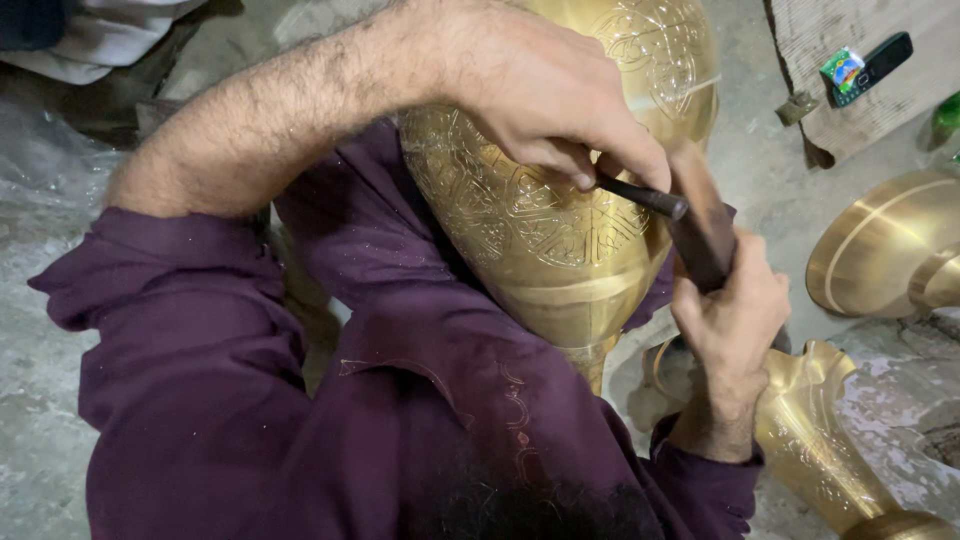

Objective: The person sits on the floor holding a large brass vase between their legs and engraves decorative patterns into its surface. They hold a punch against the brass with one hand and strike it with a wooden mallet in the other hand, repositioning the punch repeatedly to work across the patterned design.

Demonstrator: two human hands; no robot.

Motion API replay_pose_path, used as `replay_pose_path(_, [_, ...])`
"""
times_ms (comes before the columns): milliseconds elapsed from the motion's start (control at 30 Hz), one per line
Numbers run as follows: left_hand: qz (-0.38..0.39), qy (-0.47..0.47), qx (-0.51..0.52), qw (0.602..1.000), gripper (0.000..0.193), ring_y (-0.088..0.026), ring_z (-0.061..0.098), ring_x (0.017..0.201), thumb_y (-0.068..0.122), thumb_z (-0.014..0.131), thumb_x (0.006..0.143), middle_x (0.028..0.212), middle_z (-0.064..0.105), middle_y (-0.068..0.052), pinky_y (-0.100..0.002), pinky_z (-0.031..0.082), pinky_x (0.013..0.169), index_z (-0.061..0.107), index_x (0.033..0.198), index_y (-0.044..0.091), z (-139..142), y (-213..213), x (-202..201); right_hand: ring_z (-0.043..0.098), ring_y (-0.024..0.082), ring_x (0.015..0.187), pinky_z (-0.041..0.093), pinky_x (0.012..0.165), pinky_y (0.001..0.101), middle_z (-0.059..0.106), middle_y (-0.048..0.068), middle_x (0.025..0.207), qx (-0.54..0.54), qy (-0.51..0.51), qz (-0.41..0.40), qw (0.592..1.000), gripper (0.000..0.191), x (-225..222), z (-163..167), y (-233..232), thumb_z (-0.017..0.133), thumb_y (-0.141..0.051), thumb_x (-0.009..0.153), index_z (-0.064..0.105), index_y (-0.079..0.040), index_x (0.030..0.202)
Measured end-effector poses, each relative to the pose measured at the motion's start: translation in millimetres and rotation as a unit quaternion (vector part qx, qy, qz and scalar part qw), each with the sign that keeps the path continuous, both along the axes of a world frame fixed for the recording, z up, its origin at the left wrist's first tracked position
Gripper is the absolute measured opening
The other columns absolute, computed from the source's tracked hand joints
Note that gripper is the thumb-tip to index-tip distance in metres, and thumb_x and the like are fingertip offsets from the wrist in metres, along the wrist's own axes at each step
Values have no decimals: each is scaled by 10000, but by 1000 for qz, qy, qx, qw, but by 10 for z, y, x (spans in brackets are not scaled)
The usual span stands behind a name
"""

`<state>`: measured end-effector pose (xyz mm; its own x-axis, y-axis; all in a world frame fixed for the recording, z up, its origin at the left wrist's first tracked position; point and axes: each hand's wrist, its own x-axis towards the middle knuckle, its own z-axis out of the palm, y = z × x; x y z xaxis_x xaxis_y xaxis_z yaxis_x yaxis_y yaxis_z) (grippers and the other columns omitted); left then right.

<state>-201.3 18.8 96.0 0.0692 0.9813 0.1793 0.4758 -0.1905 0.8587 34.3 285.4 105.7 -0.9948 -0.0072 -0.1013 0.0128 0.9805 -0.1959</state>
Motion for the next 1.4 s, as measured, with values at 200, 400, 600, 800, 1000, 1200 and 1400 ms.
replay_pose_path(200, [-14, -6, -17, 1000, 527, -256, 745, 899, 156, 705, 935, 995, 784, -41, -468, 534, 705, 543, 1429, 242, -68, -1, -36, 649, 118, 876, 578, 763, 252, 639, 41, 1013, -434, 166, -137, 875, 334, -33, 50, -82, 789, -38, 950, 533, -26, 1164])
replay_pose_path(400, [75, -145, 127, 978, 458, -193, 733, 1082, 95, 638, 1075, 1214, 710, -87, -346, 607, 928, 468, 1499, 121, -156, -136, -79, 646, 190, 831, 544, 794, 288, 660, 104, 950, -337, 64, -152, 927, 446, -21, 3, 104, 834, -115, 1028, 532, 28, 1323])
replay_pose_path(600, [111, -209, 54, 970, 526, -159, 733, 1016, 124, 686, 1039, 1113, 710, -89, -328, 612, 861, 418, 1484, 45, -330, -121, -96, 686, 386, 868, 553, 808, 429, 672, 211, 926, -100, -47, -61, 992, 478, -7, -124, 310, 796, -111, 851, 611, -16, 1281])
replay_pose_path(800, [37, -124, 61, 990, 496, -192, 759, 968, 102, 722, 1040, 1074, 738, -114, -337, 618, 795, 507, 1484, 44, -370, 49, -247, 710, 409, 956, 545, 802, 436, 705, 232, 965, -88, -47, -58, 993, 442, -132, -133, 331, 836, -189, 925, 602, -32, 1265])
replay_pose_path(1000, [-12, -158, 41, 987, 484, -174, 787, 930, 97, 699, 1013, 1077, 755, -97, -327, 630, 762, 518, 1461, 58, -308, 108, -261, 681, 194, 825, 544, 771, 312, 695, 111, 933, -304, -2, -102, 947, 360, -211, 135, 282, 843, -98, 988, 571, 9, 1199])
replay_pose_path(1200, [-17, -142, 58, 988, 476, -179, 778, 934, 97, 718, 991, 1076, 762, -103, -330, 627, 773, 542, 1431, 51, -279, 139, -259, 661, 144, 831, 558, 774, 278, 658, 81, 923, -286, 38, -71, 955, 434, -274, 200, 288, 864, 5, 971, 554, 51, 1271])
replay_pose_path(1400, [27, -177, 35, 983, 463, -162, 778, 934, 101, 709, 1017, 1092, 759, -102, -318, 639, 778, 522, 1439, 58, -282, 29, -201, 626, 179, 914, 534, 868, 289, 625, 91, 1051, -460, 38, -153, 874, 457, -282, 74, 589, 808, 118, 1002, 514, 38, 1343])
